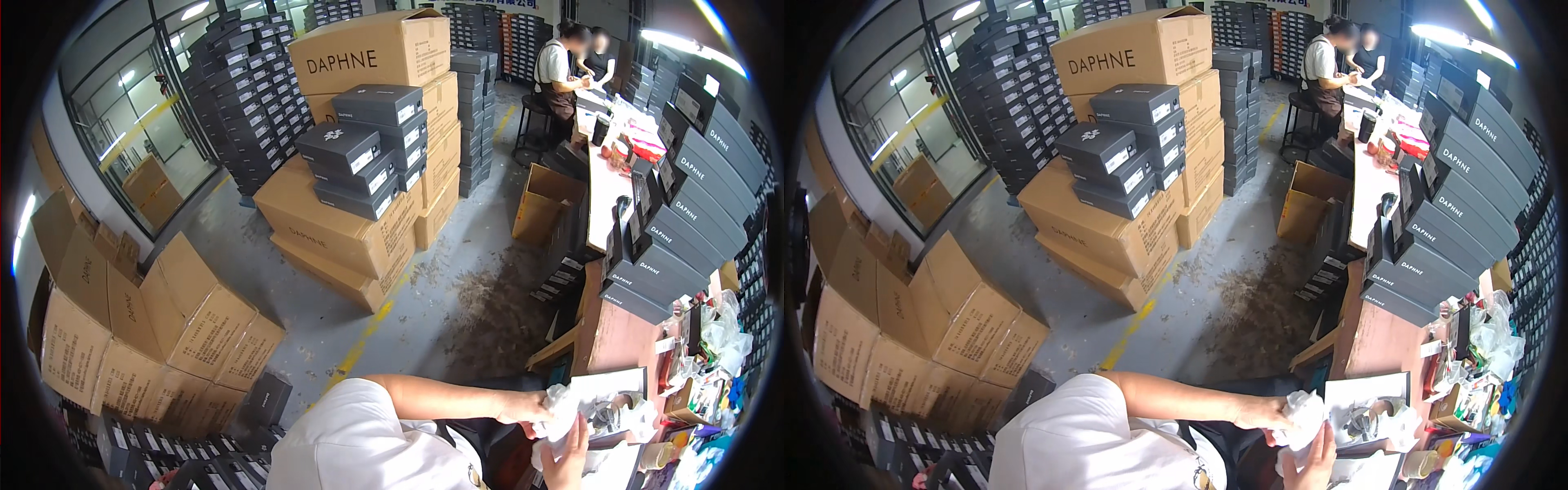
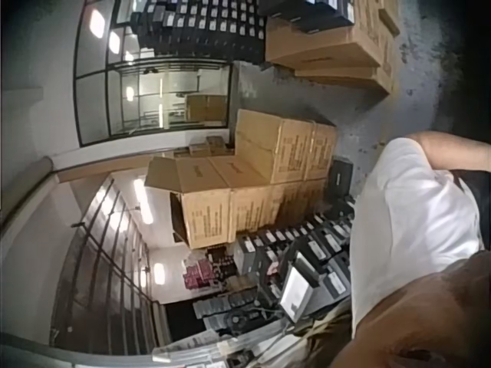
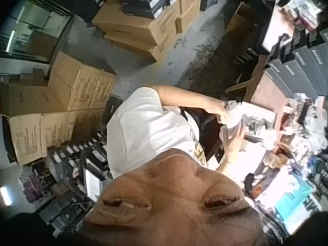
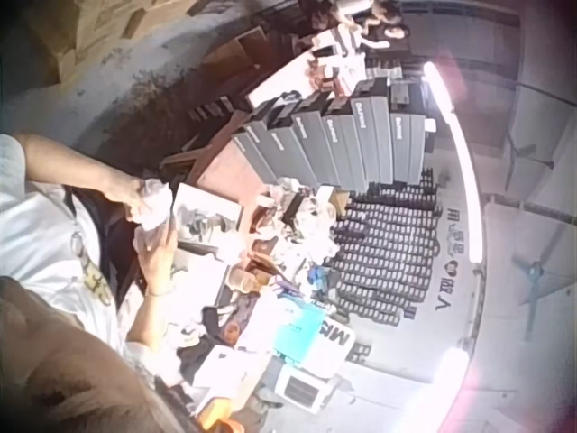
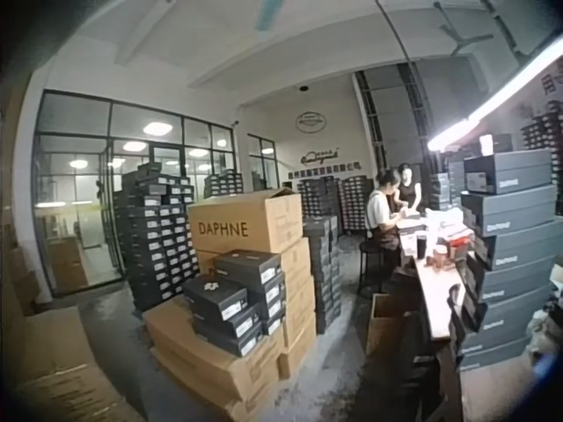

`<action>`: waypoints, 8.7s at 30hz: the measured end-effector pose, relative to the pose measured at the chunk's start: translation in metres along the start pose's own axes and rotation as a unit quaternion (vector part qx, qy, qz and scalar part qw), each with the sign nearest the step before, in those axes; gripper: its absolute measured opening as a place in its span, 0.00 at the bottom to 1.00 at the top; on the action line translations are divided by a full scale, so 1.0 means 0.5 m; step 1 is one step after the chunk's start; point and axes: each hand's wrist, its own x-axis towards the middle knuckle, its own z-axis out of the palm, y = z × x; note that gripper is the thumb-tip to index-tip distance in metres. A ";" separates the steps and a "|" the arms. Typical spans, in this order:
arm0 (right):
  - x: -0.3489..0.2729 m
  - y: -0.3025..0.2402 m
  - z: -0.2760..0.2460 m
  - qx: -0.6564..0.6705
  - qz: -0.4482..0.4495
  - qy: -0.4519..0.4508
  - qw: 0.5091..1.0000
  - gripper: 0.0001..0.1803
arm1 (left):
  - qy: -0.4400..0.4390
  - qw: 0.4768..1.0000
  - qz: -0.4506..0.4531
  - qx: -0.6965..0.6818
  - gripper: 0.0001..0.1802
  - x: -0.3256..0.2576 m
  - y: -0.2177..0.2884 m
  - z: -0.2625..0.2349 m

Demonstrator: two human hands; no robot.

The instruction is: Inspecting and packaging pairs of women's shoes into boxes.

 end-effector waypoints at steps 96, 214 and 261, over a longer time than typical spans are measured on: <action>-0.020 0.181 -0.063 -0.025 0.329 0.339 0.881 0.19 | -0.008 0.985 -0.143 0.093 0.19 0.339 -0.088 0.031; -0.234 0.006 -0.005 -0.328 0.251 0.146 0.899 0.21 | -0.221 0.924 -0.295 -0.100 0.23 0.300 -0.024 0.098; -0.242 0.058 0.016 -0.082 0.357 0.357 0.859 0.21 | -0.215 0.927 -0.300 -0.060 0.19 0.236 -0.048 0.126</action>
